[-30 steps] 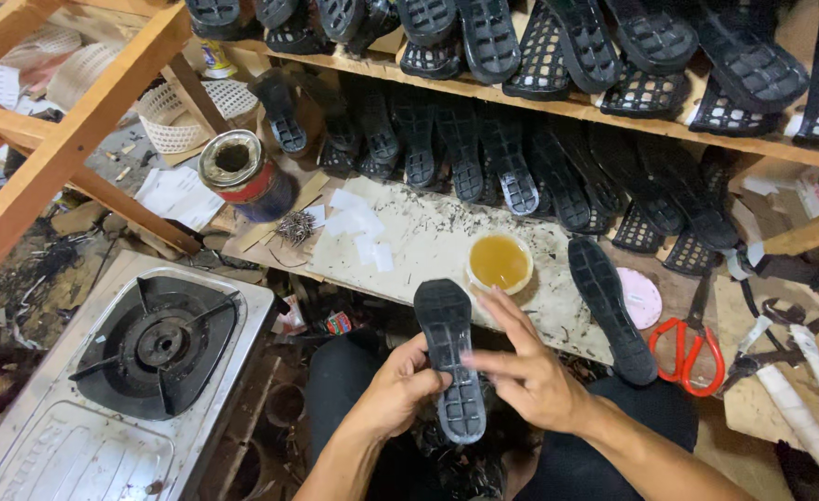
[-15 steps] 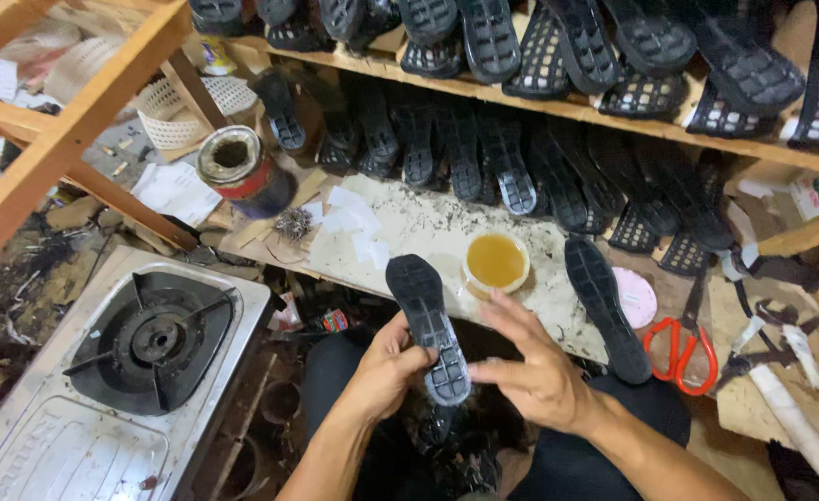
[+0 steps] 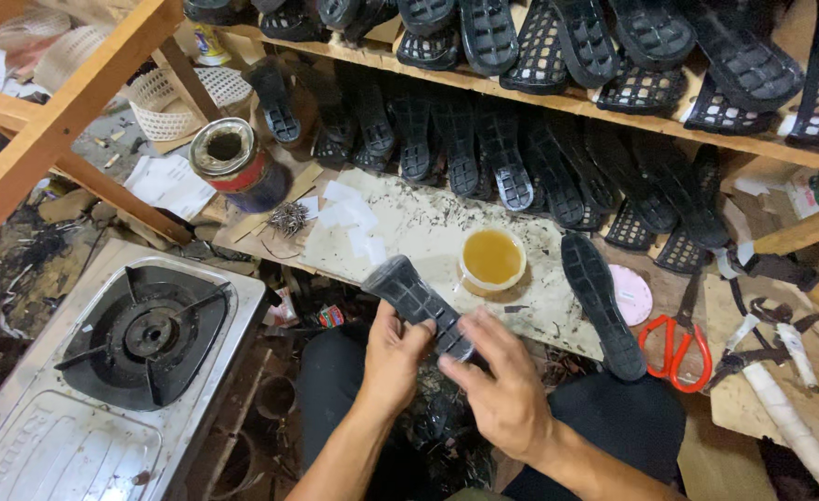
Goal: The person repeatedly picks up black shoe soles from a wooden shelf, applies a yellow liquid from a small container to the sole surface by hand, and returns each sole to the shelf. The process is repeated for multiple soles in a cluttered workshop.
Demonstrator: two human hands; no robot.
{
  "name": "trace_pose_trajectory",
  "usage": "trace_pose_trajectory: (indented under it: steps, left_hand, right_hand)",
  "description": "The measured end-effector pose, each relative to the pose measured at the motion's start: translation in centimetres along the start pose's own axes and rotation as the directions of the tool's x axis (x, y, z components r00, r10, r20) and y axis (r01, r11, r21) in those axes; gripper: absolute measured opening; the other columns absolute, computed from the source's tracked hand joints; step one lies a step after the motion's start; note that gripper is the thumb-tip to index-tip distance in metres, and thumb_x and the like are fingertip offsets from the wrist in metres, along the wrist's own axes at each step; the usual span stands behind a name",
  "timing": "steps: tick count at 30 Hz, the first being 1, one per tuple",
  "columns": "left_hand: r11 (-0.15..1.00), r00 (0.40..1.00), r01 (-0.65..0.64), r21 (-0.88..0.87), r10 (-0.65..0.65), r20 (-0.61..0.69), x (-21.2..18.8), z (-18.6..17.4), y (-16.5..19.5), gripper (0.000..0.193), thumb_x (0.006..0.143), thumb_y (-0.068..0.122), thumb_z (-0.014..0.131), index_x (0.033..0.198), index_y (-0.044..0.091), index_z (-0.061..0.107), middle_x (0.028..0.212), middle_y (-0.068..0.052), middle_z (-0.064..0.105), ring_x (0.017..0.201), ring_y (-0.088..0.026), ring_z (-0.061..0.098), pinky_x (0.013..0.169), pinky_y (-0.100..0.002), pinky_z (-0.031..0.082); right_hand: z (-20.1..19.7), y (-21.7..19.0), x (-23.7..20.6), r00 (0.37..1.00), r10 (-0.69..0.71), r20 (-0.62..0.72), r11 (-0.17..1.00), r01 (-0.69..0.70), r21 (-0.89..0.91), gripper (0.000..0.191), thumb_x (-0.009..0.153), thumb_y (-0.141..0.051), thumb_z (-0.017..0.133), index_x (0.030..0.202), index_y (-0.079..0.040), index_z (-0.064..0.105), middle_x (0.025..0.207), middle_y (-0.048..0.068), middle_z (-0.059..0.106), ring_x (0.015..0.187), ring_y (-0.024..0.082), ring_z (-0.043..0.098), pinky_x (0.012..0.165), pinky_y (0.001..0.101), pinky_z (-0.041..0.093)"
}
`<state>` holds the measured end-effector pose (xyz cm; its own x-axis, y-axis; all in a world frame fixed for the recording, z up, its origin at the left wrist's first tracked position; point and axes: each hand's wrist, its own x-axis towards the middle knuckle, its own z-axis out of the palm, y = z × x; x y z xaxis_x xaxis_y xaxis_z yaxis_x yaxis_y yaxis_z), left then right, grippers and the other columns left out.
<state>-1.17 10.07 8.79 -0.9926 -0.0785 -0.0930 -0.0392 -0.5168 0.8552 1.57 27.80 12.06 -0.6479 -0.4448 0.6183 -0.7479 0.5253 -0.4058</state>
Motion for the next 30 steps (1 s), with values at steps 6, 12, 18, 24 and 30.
trace_pose_trajectory:
  steps: [6, 12, 18, 24, 30]
  left_hand:
    - [0.998, 0.979, 0.037, -0.049, -0.027, 0.202, -2.8, 0.2, 0.6, 0.066, 0.087, -0.004, 0.062, 0.147, 0.011, 0.04, 0.124, -0.001, 0.063, 0.101, -0.013, 0.06, 0.086, -0.03, 0.049]
    - [0.751, 0.829, 0.405, -0.521, -0.062, 0.555, -2.6, -4.6, 1.9, 0.058, 0.092, 0.024, 0.069, 0.138, -0.01, 0.059, 0.126, -0.023, 0.068, 0.106, -0.03, 0.066, 0.094, -0.04, 0.051]
    - [0.944, 0.747, 0.306, 0.126, -0.32, 0.583, -0.3, -4.8, 0.6, 0.069, 0.088, 0.004, 0.073, 0.153, 0.0, 0.048, 0.115, -0.008, 0.064, 0.107, -0.016, 0.062, 0.099, -0.031, 0.05]
    - [0.961, 0.888, 0.236, 0.147, -0.275, 0.369, 0.2, -3.3, -1.6, 0.059, 0.081, -0.012, 0.066, 0.137, 0.002, 0.053, 0.114, -0.003, 0.066, 0.102, -0.012, 0.062, 0.091, -0.027, 0.052]
    - [0.962, 0.938, 0.252, 0.102, -0.269, 0.22, 0.4, -4.6, -1.5, 0.056, 0.08, -0.01, 0.064, 0.132, 0.005, 0.054, 0.112, -0.001, 0.069, 0.101, -0.01, 0.065, 0.092, -0.027, 0.052]
  right_hand:
    - [0.5, 2.8, 1.7, 0.714, 0.628, 0.309, 0.298, -0.588, 0.752, 0.076, 0.078, 0.009, 0.071, 0.147, 0.002, 0.043, 0.139, 0.015, 0.052, 0.111, 0.025, 0.065, 0.091, 0.0342, 0.059]
    - [-3.8, 6.4, 3.7, 0.794, 0.564, 0.225, 0.278, -0.44, 0.854, 0.085, 0.078, 0.013, 0.069, 0.155, 0.003, 0.035, 0.128, 0.016, 0.053, 0.109, 0.025, 0.065, 0.09, 0.0347, 0.06]
    - [-3.3, 5.3, 6.3, 0.805, 0.508, 0.307, 0.462, -0.555, 0.691, 0.075, 0.081, 0.007, 0.069, 0.151, 0.0, 0.042, 0.132, 0.015, 0.054, 0.1, 0.024, 0.067, 0.082, 0.0335, 0.063]
    - [-2.0, 6.9, 7.6, 0.938, 0.31, 0.153, 0.949, -0.316, 0.011, 0.051, 0.084, -0.029, 0.079, 0.126, -0.002, 0.068, 0.14, 0.017, 0.057, 0.124, 0.033, 0.061, 0.1, 0.0421, 0.054]
    - [-2.2, 10.1, 6.6, 0.976, 0.161, 0.146, 0.962, -0.122, -0.243, 0.047, 0.069, -0.037, 0.084, 0.105, -0.006, 0.079, 0.154, 0.022, 0.043, 0.144, 0.046, 0.033, 0.11, 0.0538, 0.034]
